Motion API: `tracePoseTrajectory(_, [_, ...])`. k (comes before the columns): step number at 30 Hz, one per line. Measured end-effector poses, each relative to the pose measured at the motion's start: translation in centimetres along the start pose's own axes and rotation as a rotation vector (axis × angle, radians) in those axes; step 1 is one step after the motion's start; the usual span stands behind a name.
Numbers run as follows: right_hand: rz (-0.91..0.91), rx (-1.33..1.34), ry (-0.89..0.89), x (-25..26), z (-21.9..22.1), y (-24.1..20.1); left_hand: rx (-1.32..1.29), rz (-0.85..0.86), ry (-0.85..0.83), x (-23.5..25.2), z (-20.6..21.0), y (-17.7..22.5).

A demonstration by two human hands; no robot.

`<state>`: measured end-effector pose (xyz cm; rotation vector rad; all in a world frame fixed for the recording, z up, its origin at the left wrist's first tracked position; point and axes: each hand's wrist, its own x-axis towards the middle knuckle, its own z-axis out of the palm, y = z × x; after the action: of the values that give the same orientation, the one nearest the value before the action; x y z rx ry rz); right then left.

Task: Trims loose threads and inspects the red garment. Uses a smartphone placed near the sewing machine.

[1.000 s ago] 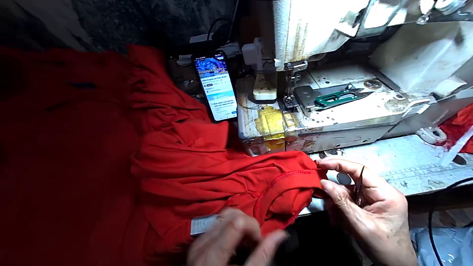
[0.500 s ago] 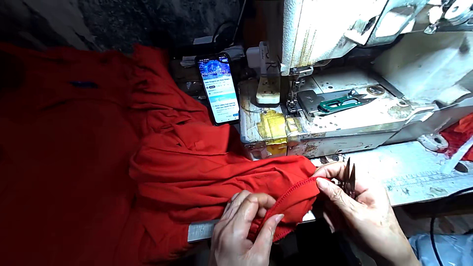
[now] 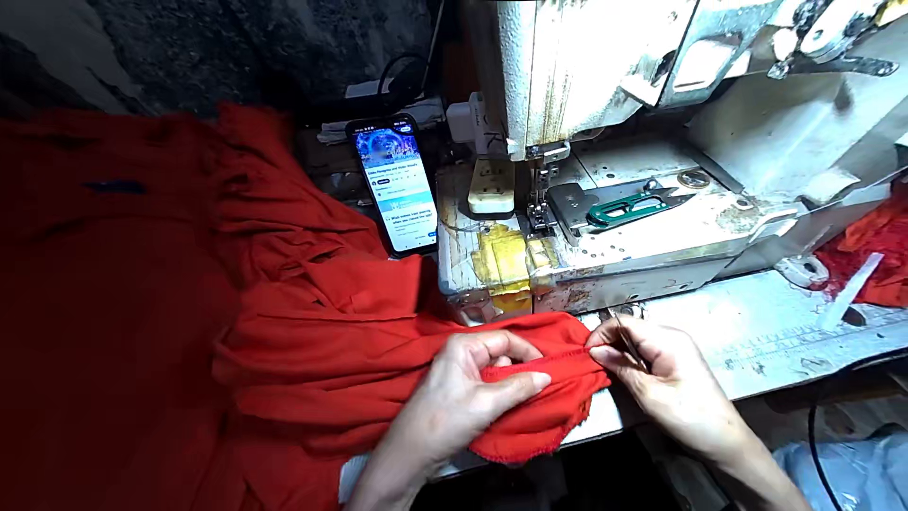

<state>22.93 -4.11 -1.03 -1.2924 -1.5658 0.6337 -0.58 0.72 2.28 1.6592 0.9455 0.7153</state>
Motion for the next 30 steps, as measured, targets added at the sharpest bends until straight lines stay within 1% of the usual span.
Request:
tracePoseTrajectory(2, [0.016, -0.035, 0.059, 0.0, 0.1, 0.0, 0.013, 0.031, 0.000, 0.6, 0.7, -0.4])
tracePoseTrajectory(4, [0.032, -0.129, 0.149, -0.7, -0.3, -0.7, -0.023, 0.070, 0.030, 0.6, 1.0, -0.8])
tracePoseTrajectory(6, [0.051, -0.205, 0.229, -1.6, -1.0, -2.0, -0.060, 0.103, 0.051, 0.4, 1.0, -1.1])
tracePoseTrajectory(7, [0.061, -0.202, 0.237, -2.0, -1.4, -2.8, -0.082, 0.108, 0.047, 0.4, 0.9, -1.1])
tracePoseTrajectory(8, [0.076, -0.161, 0.217, -2.3, -1.8, -3.8, -0.097, 0.107, 0.036, 0.5, 0.8, -1.1])
tracePoseTrajectory(11, [0.139, 0.095, 0.051, -3.3, -2.0, -6.1, -0.084, 0.111, 0.000, 0.8, 0.9, -0.7])
tracePoseTrajectory(14, [0.180, 0.239, -0.041, -3.3, -0.2, -6.2, -0.040, 0.145, -0.026, 1.1, 1.0, -0.1])
tracePoseTrajectory(19, [0.213, 0.229, -0.066, -3.1, 1.7, -4.7, -0.100, 0.211, 0.021, 1.2, 1.9, -0.9])
tracePoseTrajectory(25, [0.148, 0.198, -0.107, -3.0, 1.5, -4.1, -0.137, 0.183, 0.015, 0.5, 1.8, -0.4])
tracePoseTrajectory(30, [0.159, 0.204, -0.116, -3.0, 1.5, -4.1, -0.139, 0.192, 0.022, 0.3, 1.9, -0.2])
